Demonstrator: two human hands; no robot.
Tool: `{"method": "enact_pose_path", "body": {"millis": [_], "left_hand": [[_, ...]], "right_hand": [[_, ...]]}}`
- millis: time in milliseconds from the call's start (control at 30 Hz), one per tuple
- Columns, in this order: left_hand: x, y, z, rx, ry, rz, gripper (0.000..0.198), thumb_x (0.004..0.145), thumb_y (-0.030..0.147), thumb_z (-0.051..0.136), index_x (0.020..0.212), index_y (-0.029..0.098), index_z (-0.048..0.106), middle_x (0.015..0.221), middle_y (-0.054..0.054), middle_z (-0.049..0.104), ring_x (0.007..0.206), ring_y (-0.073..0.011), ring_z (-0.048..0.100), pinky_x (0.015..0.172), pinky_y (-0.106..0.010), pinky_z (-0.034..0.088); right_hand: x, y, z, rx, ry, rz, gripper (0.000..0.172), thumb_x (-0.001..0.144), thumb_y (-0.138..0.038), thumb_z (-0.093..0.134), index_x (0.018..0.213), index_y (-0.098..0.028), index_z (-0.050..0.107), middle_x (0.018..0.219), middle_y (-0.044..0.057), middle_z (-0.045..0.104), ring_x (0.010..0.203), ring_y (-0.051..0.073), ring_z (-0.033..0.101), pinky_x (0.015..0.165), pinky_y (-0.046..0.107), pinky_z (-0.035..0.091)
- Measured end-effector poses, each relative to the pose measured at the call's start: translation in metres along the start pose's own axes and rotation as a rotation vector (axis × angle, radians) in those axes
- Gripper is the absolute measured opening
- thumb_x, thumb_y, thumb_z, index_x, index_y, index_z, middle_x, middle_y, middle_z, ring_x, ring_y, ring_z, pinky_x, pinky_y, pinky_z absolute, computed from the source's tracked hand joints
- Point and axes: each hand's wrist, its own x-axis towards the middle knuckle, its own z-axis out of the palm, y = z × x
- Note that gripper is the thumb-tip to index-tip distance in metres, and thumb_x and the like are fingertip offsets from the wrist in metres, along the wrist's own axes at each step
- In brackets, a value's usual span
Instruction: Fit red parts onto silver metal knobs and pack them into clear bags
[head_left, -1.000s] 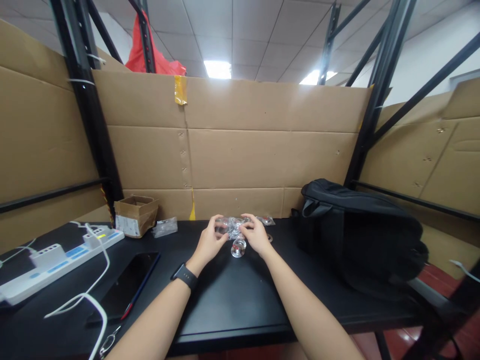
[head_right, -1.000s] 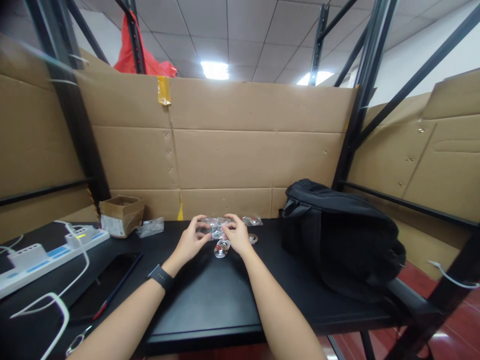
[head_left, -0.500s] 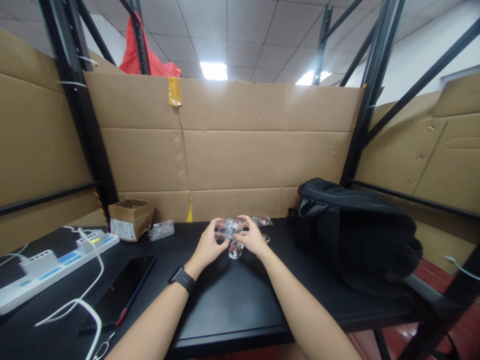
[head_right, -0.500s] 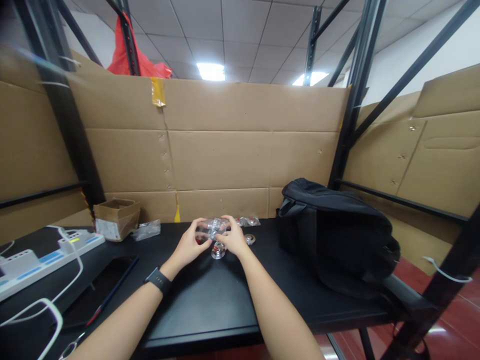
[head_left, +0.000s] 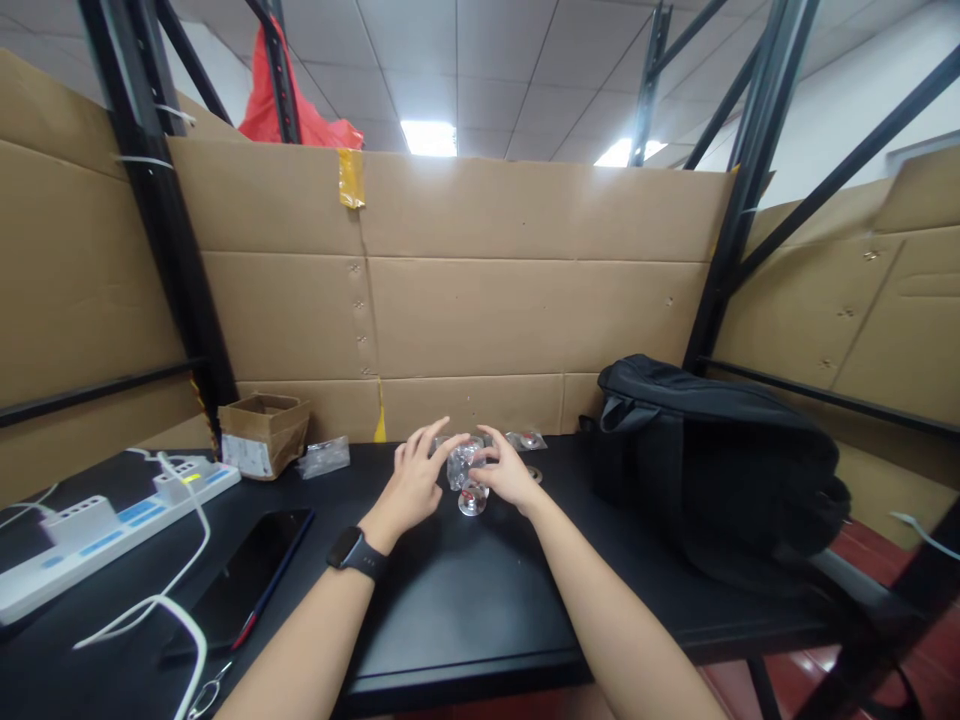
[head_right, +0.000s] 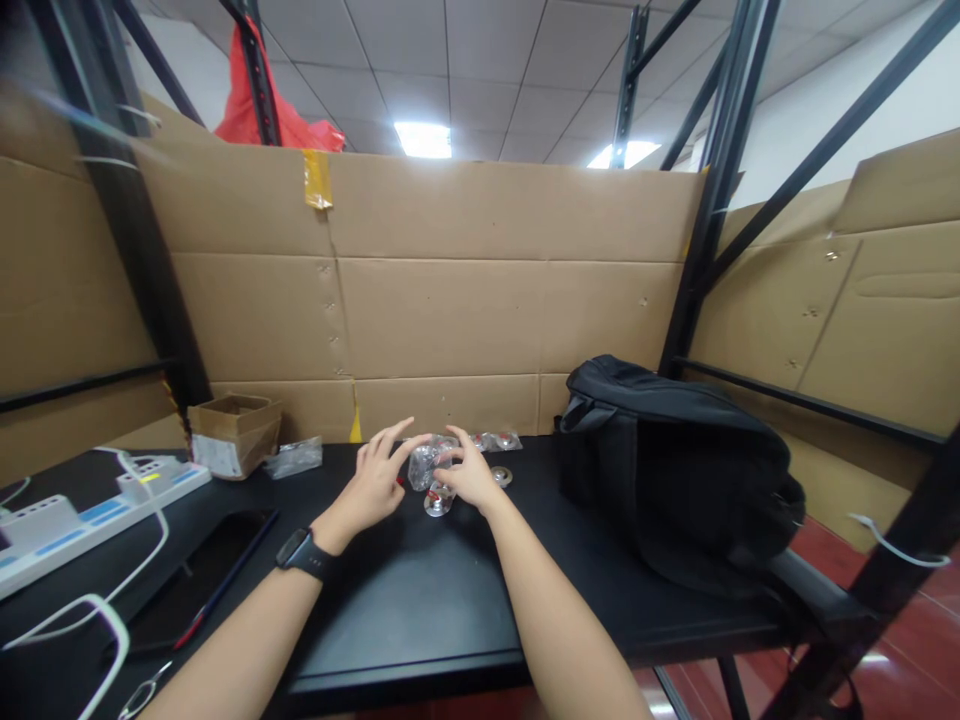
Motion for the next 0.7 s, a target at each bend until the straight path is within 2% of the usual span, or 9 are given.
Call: {"method": "enact_pose_path", "body": {"millis": [100, 233, 300, 367, 433, 533, 633, 700], "left_hand": [[0.001, 0.001, -0.006, 0.078, -0.035, 0.08, 0.068, 0.075, -0.001, 0.056, 0.128, 0.04, 0.061, 0.155, -0.002, 0.04, 0.141, -0.0331, 0.031, 0.109, -0.056, 0.029], [0.001, 0.009, -0.002, 0.032, -0.144, 0.149, 0.028, 0.085, 0.013, 0.06, 0.099, 0.033, 0.073, 0.13, -0.005, 0.064, 0.134, -0.0297, 0.041, 0.105, -0.051, 0.03], [0.003, 0.009, 0.0, 0.05, -0.165, 0.117, 0.022, 0.089, 0.016, 0.056, 0.094, 0.031, 0.073, 0.113, -0.006, 0.071, 0.127, -0.0273, 0.048, 0.104, -0.048, 0.031], [0.007, -0.001, -0.005, 0.127, -0.128, 0.023, 0.023, 0.092, 0.018, 0.052, 0.094, 0.029, 0.072, 0.101, -0.007, 0.073, 0.117, -0.0264, 0.054, 0.103, -0.047, 0.031], [0.014, -0.023, -0.019, 0.238, -0.064, -0.113, 0.024, 0.093, 0.022, 0.05, 0.09, 0.026, 0.073, 0.095, -0.009, 0.073, 0.109, -0.0268, 0.057, 0.102, -0.047, 0.031], [0.025, -0.077, -0.053, 0.35, -0.041, -0.263, 0.029, 0.092, 0.022, 0.046, 0.103, 0.023, 0.073, 0.101, -0.012, 0.073, 0.105, -0.0295, 0.06, 0.1, -0.047, 0.033], [0.03, -0.134, -0.086, 0.497, -0.279, -0.471, 0.034, 0.089, 0.025, 0.047, 0.111, 0.022, 0.072, 0.114, -0.015, 0.071, 0.109, -0.0331, 0.062, 0.094, -0.044, 0.04], [0.028, -0.163, -0.098, 0.511, -0.364, -0.51, 0.032, 0.085, 0.025, 0.052, 0.107, 0.018, 0.074, 0.108, -0.019, 0.072, 0.104, -0.0343, 0.065, 0.09, -0.042, 0.044]], "right_hand": [[0.001, 0.0, -0.004, 0.042, -0.03, 0.036, 0.088, 0.065, -0.013, 0.072, 0.143, -0.026, 0.034, 0.088, 0.0, 0.07, 0.063, 0.012, 0.064, 0.058, 0.023, 0.05], [0.001, -0.004, -0.007, 0.067, -0.055, 0.106, 0.088, 0.067, -0.019, 0.076, 0.144, -0.026, 0.033, 0.086, -0.001, 0.07, 0.054, 0.009, 0.058, 0.049, 0.019, 0.046], [0.002, -0.005, -0.009, 0.047, -0.028, 0.122, 0.082, 0.071, -0.027, 0.077, 0.142, -0.026, 0.035, 0.092, 0.001, 0.069, 0.056, 0.01, 0.06, 0.046, 0.019, 0.045], [0.003, -0.005, -0.013, 0.001, 0.034, 0.125, 0.075, 0.075, -0.035, 0.075, 0.139, -0.027, 0.037, 0.099, 0.003, 0.067, 0.063, 0.012, 0.063, 0.045, 0.018, 0.045], [0.005, -0.004, -0.018, -0.068, 0.096, 0.123, 0.07, 0.077, -0.038, 0.073, 0.137, -0.027, 0.038, 0.104, 0.004, 0.066, 0.068, 0.013, 0.064, 0.045, 0.018, 0.045], [0.008, -0.003, -0.024, -0.151, 0.124, 0.11, 0.07, 0.078, -0.038, 0.072, 0.137, -0.026, 0.037, 0.104, 0.004, 0.065, 0.067, 0.013, 0.063, 0.045, 0.018, 0.046], [0.01, -0.005, -0.026, -0.18, 0.101, 0.088, 0.071, 0.076, -0.035, 0.072, 0.137, -0.026, 0.036, 0.101, 0.003, 0.065, 0.066, 0.013, 0.064, 0.047, 0.019, 0.046], [0.01, -0.007, -0.025, -0.185, 0.087, 0.075, 0.071, 0.076, -0.034, 0.071, 0.137, -0.026, 0.036, 0.1, 0.002, 0.065, 0.067, 0.013, 0.064, 0.048, 0.02, 0.047]]}}
